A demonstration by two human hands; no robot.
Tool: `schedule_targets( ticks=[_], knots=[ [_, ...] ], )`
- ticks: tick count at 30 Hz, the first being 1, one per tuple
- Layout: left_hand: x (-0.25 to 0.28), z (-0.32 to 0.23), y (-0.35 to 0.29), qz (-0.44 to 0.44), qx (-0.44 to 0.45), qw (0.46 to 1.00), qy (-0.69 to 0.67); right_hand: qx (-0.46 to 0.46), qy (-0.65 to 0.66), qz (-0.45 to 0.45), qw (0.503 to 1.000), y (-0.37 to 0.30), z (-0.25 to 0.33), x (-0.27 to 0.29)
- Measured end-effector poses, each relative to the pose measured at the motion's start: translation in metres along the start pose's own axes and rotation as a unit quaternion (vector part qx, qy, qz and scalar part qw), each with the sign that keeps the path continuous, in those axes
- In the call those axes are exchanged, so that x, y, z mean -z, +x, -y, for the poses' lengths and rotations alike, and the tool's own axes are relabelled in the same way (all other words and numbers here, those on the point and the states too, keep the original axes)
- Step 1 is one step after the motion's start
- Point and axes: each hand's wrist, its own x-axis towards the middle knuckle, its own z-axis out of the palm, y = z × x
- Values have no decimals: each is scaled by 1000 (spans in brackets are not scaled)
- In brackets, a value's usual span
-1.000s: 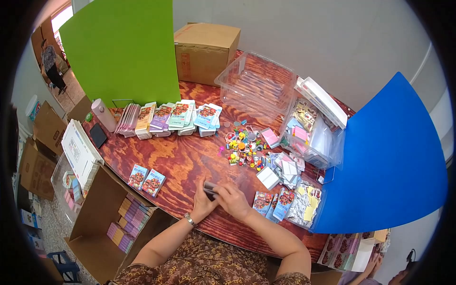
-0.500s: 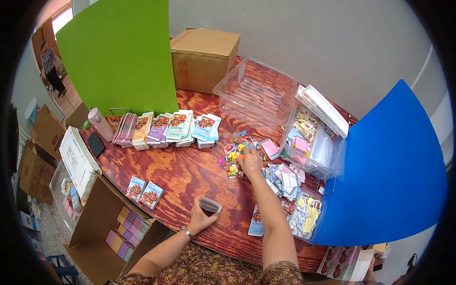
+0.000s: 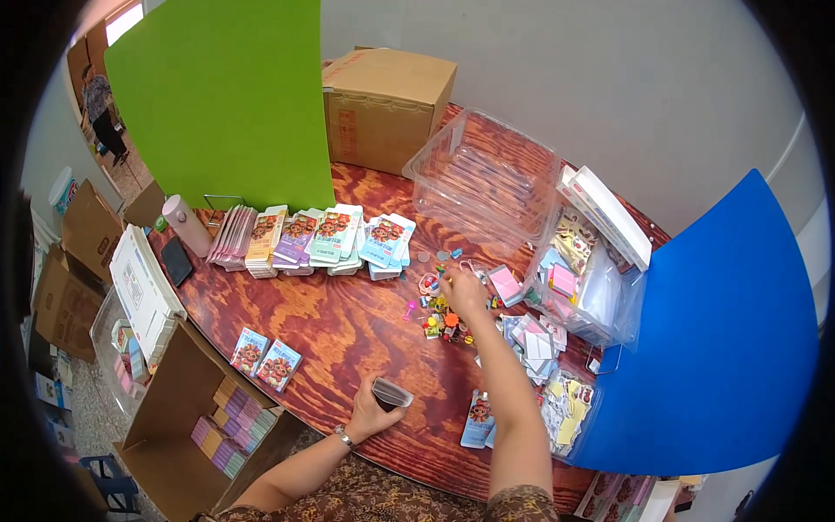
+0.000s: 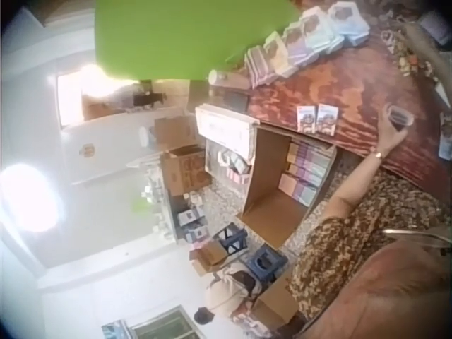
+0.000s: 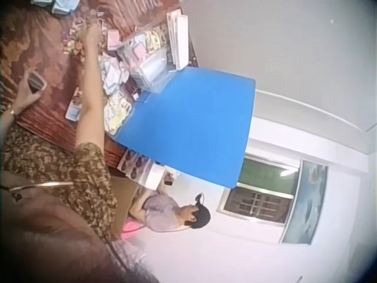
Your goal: The person is sorting small colorful toy components into a cup and then placing them into packaging bags.
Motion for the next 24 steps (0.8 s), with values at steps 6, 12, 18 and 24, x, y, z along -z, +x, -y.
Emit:
schedule_targets(
  ticks=[6,12,18,24],
  knots=[
    [1,1,1,-14,-19,999,36,-62,-66,17,996,27,7,-34],
    [4,0,-1,-20,-26,998,53,39,10,22,999,19,27,-20],
    [3,-7,3,-13,-26,998,48,137,-204,-64,967,8,41,-52],
    [5,-1,-2,-24,-28,998,55,129,-84,-28,988,4,31,-53]
  ],
)
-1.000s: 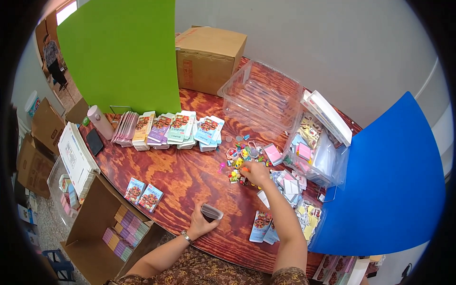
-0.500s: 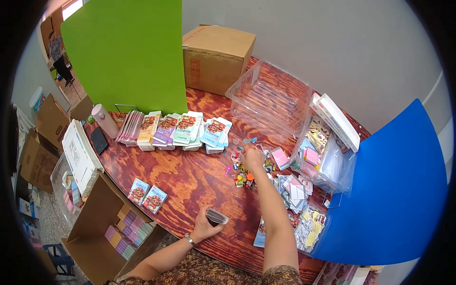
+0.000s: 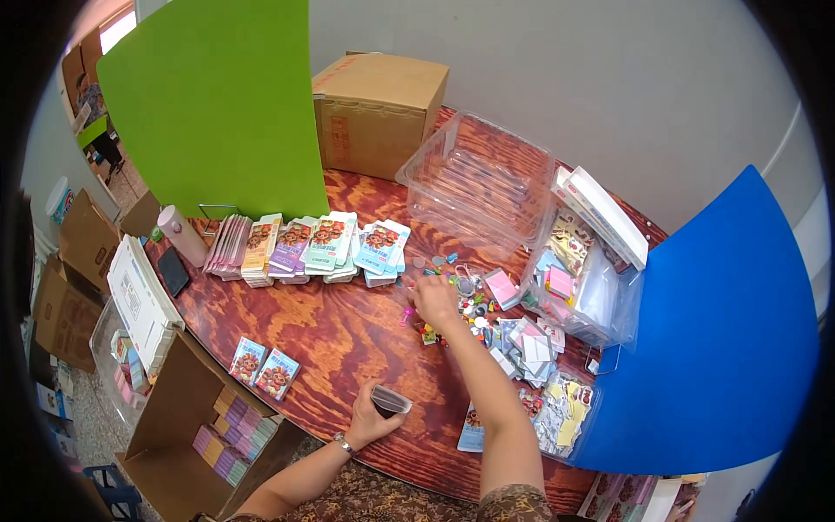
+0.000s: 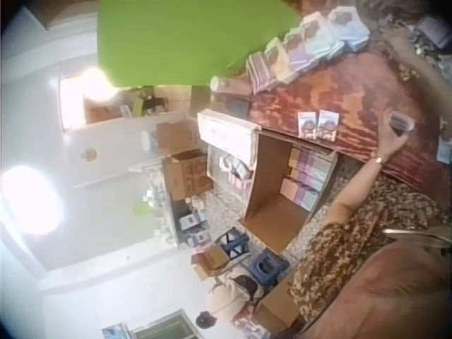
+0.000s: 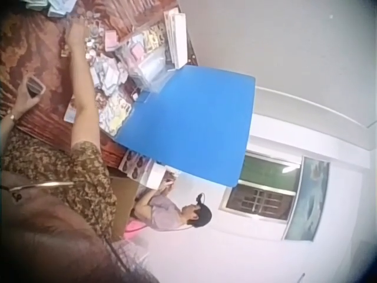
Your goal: The person is sorting small colorful toy components into a cup and then placing them into packaging bags.
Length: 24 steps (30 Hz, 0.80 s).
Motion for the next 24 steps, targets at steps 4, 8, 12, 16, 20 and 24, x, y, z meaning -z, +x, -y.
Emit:
schedule_targets(
  ticks=[4,8,12,16,20,24],
  knots=[
    [-2,-4,3,11,-9,1000,-2,16,208,-89,974,-7,-44,28],
    [1,0,1,20,6,1000,-11,-124,477,47,869,0,-53,57],
    [-3,-2,5,22,-2,1000,-17,-152,468,-120,862,8,-91,46],
    [-3,2,2,19,-2,1000,-8,-131,148,-125,972,20,-96,37],
    [-3,1,1,21,-2,1000,-8,-170,-32,-51,984,26,-84,22],
    [-9,2,0,16,22,998,-58,-158,-29,-67,985,17,-94,23]
  ],
)
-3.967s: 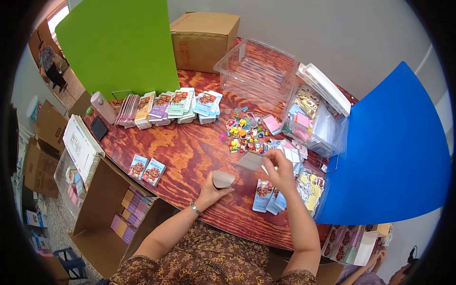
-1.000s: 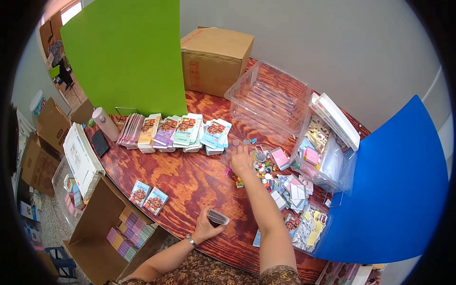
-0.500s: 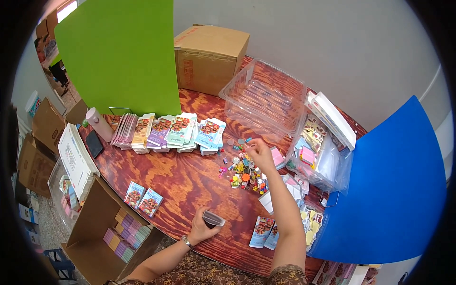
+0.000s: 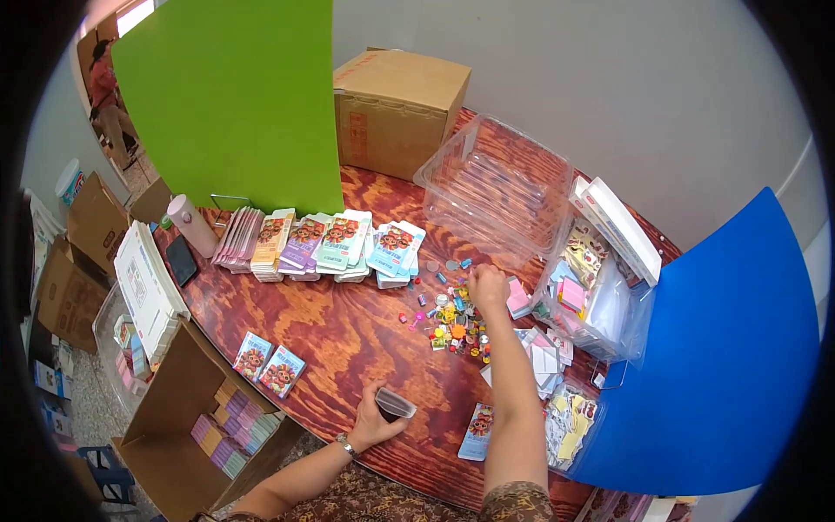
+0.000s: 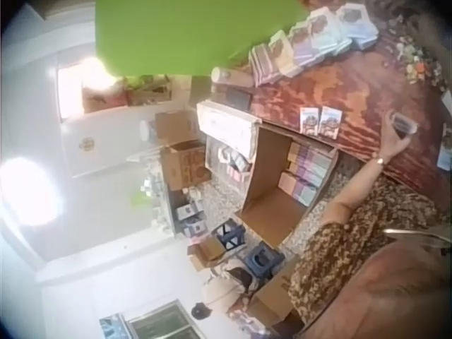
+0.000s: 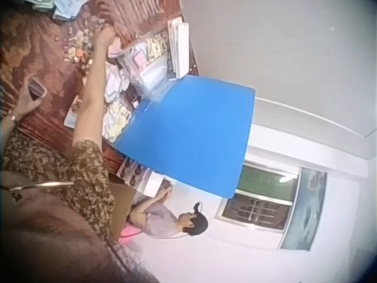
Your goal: The person is sorting small colorful toy components into a cup and then placing them into packaging bags.
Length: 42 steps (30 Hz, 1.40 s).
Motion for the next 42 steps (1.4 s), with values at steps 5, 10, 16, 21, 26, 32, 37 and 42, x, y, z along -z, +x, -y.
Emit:
schedule_targets(
  ticks=[5,10,16,21,26,32,37,42],
  knots=[
    [9,-10,5,-9,-65,995,72,40,224,21,974,-24,-2,53],
    [10,-1,3,-12,-41,997,59,61,366,137,918,-67,35,135],
    [11,-18,10,-28,-34,999,15,96,373,226,895,-131,70,180],
    [12,-29,9,-17,-33,999,22,166,396,250,868,-176,102,179],
    [16,-43,5,-19,-20,999,20,174,397,280,856,-197,107,152],
    [21,-44,6,-25,-40,998,41,79,396,312,860,-199,103,141],
    [20,-43,3,-36,-55,997,39,112,328,246,905,-204,103,139],
    [20,-44,0,-43,-56,996,50,217,232,123,940,-212,103,137]
  ],
)
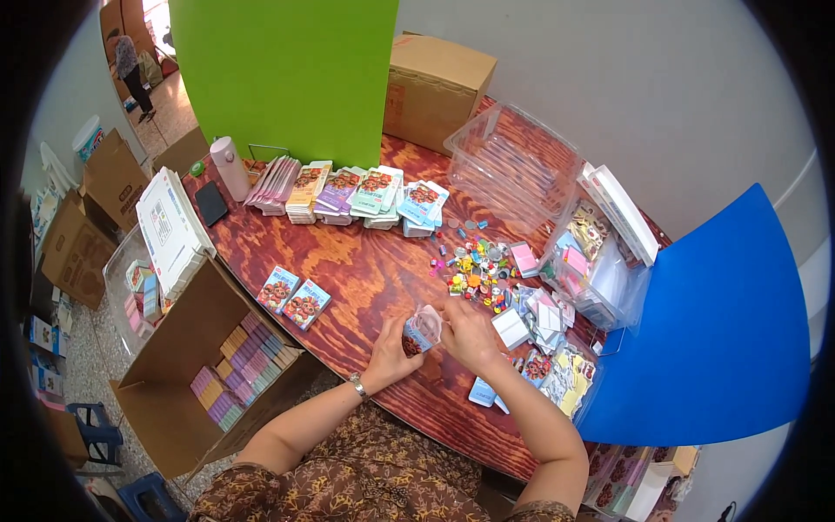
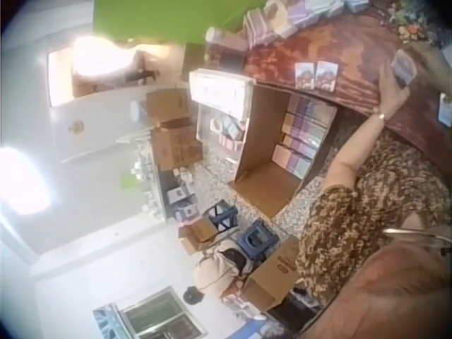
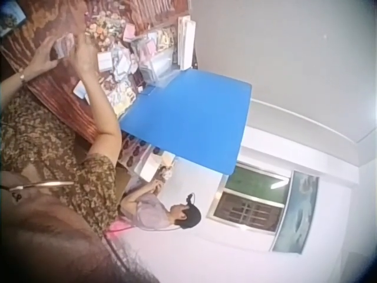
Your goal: The person is sorting small colorful toy components into a cup and then placing them into packaging bags.
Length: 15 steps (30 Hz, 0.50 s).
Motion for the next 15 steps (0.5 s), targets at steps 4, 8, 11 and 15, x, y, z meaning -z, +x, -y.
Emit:
schedule_targets(
  ticks=[4,8,11,15],
  knots=[
    [0,-3,1,28,22,999,29,-7,6,4,1000,-9,3,9],
    [2,-4,9,51,-14,995,79,-54,-21,-54,997,-20,-5,48],
    [11,-1,10,47,-21,998,48,-67,-47,-153,985,-34,-44,86],
    [-6,-2,10,22,-16,999,-23,-213,-83,-262,938,-102,-124,132]
  ],
)
